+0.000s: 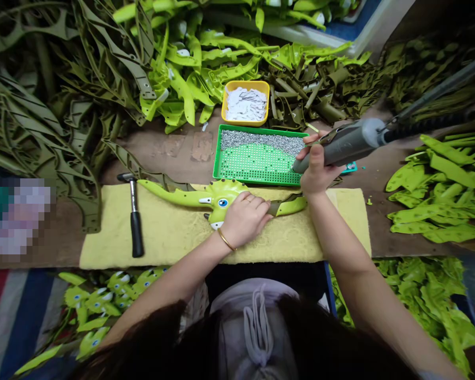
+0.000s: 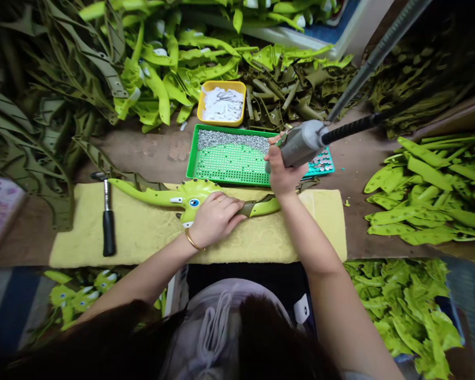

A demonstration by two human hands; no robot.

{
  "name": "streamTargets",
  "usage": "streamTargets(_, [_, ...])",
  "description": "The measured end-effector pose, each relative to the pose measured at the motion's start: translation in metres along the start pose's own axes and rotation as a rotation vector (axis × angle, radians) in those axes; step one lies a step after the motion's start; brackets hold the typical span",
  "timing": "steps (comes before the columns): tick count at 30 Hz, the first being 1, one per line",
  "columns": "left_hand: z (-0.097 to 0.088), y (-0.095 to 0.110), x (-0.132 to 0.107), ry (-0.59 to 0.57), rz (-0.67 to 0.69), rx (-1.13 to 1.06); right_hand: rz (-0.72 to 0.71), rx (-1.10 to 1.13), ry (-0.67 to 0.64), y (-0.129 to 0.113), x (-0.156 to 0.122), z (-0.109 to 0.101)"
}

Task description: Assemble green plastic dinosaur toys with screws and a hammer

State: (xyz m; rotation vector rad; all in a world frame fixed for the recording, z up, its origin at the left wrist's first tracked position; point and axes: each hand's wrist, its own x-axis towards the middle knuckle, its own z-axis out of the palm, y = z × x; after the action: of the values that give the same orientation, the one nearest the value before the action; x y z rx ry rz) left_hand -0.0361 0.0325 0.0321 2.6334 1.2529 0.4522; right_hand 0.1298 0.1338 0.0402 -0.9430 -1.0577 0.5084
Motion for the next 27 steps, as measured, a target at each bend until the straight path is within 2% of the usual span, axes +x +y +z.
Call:
streamTargets(6, [0.001,0.001,0.0,-0.003,-0.012,-0.029,0.056,-0.01,-0.005,0.0,0.002,0.0])
streamTargets(9, [0.0,0.002,0.0,-0.021,-0.015,-0.025,0.01,0.025,-0.005,-0.008,0.005,-0.002])
streamTargets(12, [-0.002,0.002,0.001,-0.048,-0.023,-0.022,-0.063,0.12,0.004,-0.027,0.001,-0.007])
streamTargets(14, [-0.003,0.003,0.002,-0.056,-0.029,-0.017,-0.063,0.167,-0.037,-0.042,-0.008,-0.012])
streamTargets(18, [-0.004,0.003,0.003,-0.044,-0.032,0.003,0.024,0.176,-0.199,-0.062,-0.032,-0.018])
streamTargets(24, [-0.003,0.004,0.002,-0.049,-0.021,0.003,0.069,0.197,-0.255,-0.05,-0.052,-0.017])
streamTargets(27, [-0.004,0.003,0.003,-0.058,-0.027,-0.006,0.065,0.206,-0.326,-0.045,-0.056,-0.02])
